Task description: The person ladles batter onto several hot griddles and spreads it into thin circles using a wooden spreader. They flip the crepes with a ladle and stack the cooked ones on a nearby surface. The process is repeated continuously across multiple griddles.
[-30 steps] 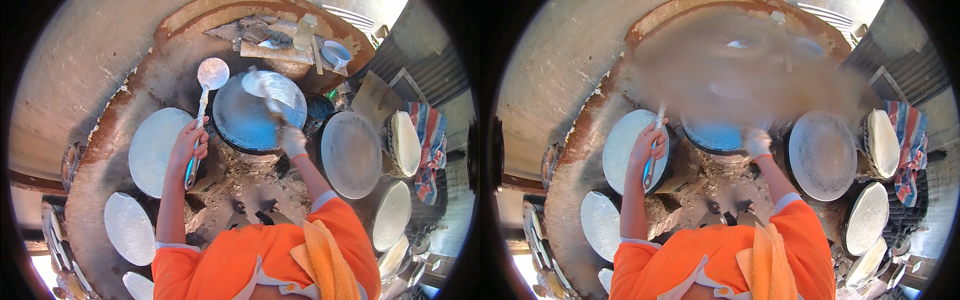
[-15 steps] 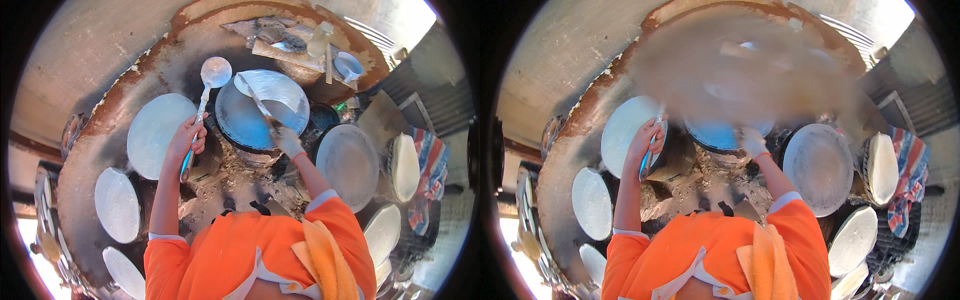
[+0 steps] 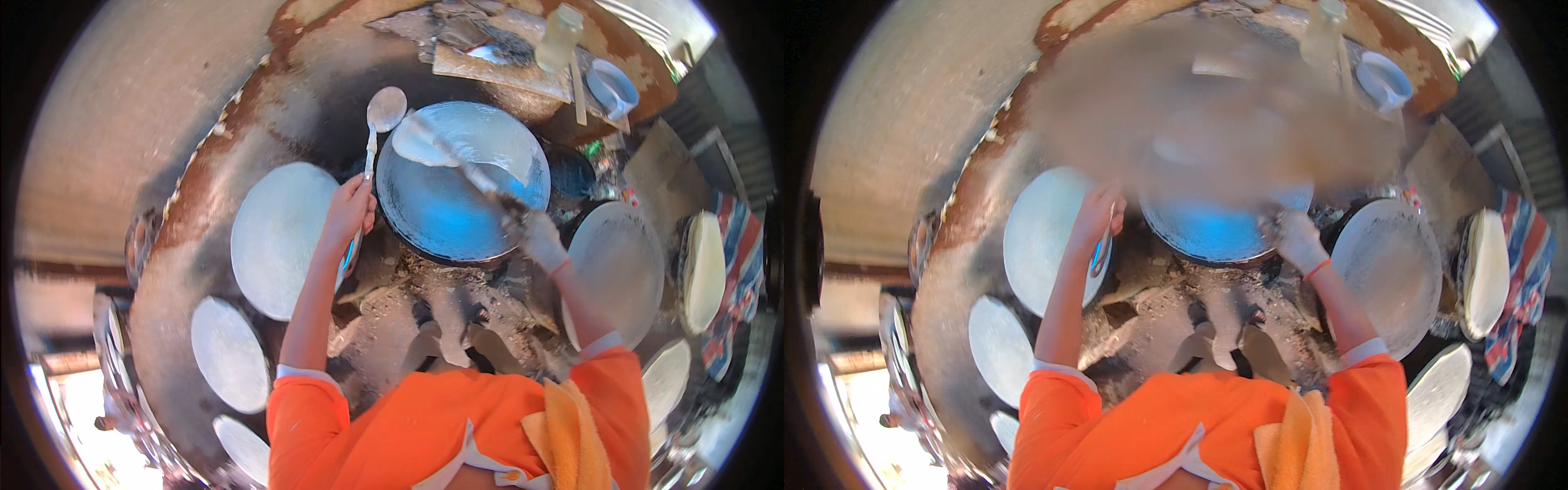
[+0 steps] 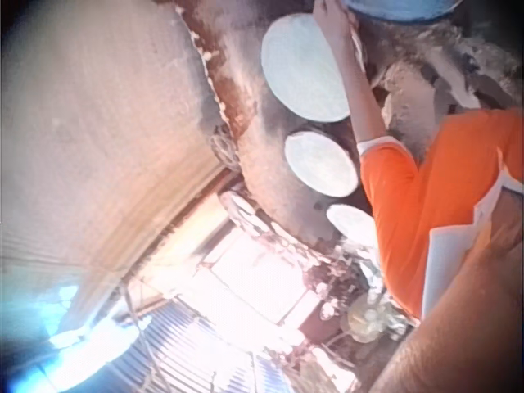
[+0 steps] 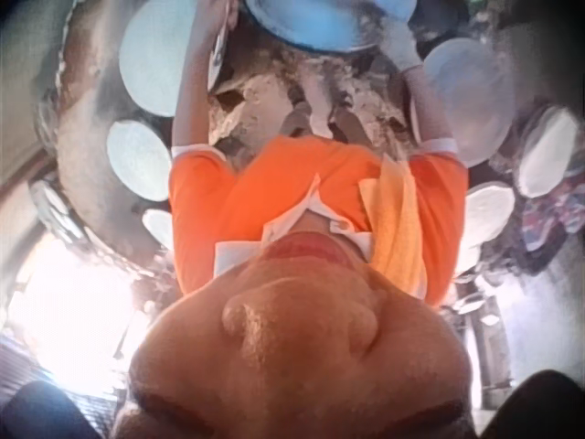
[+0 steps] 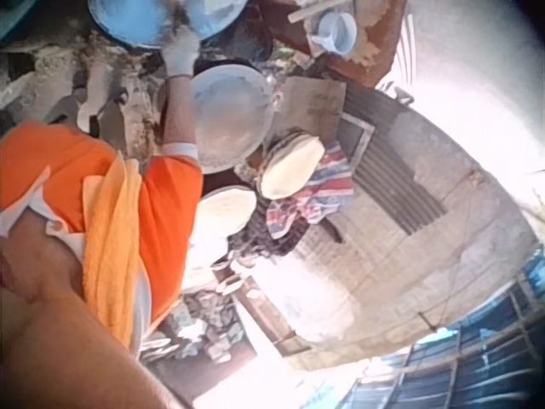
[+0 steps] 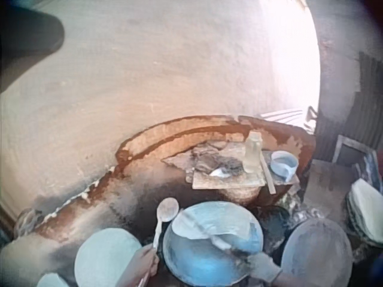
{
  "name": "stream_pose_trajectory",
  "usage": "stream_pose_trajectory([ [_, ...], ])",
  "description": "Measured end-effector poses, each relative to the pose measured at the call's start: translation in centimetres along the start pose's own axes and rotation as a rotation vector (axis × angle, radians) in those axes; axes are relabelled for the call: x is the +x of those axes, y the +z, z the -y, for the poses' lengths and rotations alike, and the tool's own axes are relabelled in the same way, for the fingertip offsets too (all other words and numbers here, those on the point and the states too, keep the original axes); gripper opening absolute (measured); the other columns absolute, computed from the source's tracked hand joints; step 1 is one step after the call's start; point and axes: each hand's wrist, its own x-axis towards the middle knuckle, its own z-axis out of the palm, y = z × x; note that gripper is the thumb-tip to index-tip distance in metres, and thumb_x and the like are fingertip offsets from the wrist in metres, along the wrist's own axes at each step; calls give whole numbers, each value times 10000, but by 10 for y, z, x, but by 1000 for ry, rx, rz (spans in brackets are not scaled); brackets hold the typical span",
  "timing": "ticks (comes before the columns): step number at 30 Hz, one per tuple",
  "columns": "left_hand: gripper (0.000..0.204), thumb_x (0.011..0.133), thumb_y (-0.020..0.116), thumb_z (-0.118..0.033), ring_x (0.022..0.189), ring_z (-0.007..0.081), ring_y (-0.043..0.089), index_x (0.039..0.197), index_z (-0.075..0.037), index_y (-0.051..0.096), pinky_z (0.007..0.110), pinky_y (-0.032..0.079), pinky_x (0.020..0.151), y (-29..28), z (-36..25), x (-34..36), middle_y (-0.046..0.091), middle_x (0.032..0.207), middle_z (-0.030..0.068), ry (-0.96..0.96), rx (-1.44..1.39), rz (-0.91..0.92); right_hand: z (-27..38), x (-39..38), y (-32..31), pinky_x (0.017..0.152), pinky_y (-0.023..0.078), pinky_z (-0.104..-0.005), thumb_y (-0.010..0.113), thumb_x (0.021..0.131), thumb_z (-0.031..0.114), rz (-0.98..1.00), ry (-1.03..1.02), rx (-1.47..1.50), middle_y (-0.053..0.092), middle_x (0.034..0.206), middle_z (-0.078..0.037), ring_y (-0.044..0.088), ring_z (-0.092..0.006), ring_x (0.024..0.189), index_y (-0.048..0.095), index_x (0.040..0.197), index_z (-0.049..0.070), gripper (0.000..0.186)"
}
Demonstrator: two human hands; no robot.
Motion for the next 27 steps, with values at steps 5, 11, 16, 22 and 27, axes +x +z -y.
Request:
stream_pose_trajectory([
  [5, 216, 882, 444, -172, 487, 219, 523, 986, 2, 518, 330, 399, 457, 27, 38, 74, 536, 614, 121, 379, 418, -165, 7, -1, 26, 780, 459, -340, 472, 840, 103, 31, -35, 425, 595, 969, -145, 557, -242, 875, 546, 1045, 8, 238],
  [11, 469, 867, 480, -189, 681, 355, 571, 1299, -62, 347, 439, 444, 568, 17, 97, -3, 557, 832, 191, 384, 1232, -279, -68, -9, 93, 715, 465, -236, 479, 880, 135, -86, -50, 664, 596, 979, -93, 548, -117, 828, 502, 1165, -14, 322],
  [16, 506, 874, 464, -193, 719, 359, 567, 1333, -70, 288, 449, 448, 586, -17, 108, -91, 536, 869, 202, 195, 1373, -289, -26, -7, 75, 643, 452, -211, 440, 901, 124, 80, -65, 529, 571, 930, -84, 505, -103, 753, 484, 1163, -31, 308],
  [22, 514, 864, 463, -185, 756, 380, 564, 1331, -51, 295, 461, 440, 627, 42, 103, -152, 545, 880, 221, 63, 1217, -279, -9, -1, 19, 563, 425, -191, 407, 914, 111, 47, -12, 585, 536, 890, -85, 453, -105, 646, 455, 1168, -51, 304],
  [27, 480, 852, 480, -141, 717, 383, 549, 1301, -30, 351, 425, 434, 610, 65, 114, -184, 551, 843, 217, 45, 966, -275, 34, -14, 12, 638, 412, -230, 469, 896, 171, 341, -62, 505, 544, 852, -49, 452, -108, 717, 478, 1188, 3, 336],
])
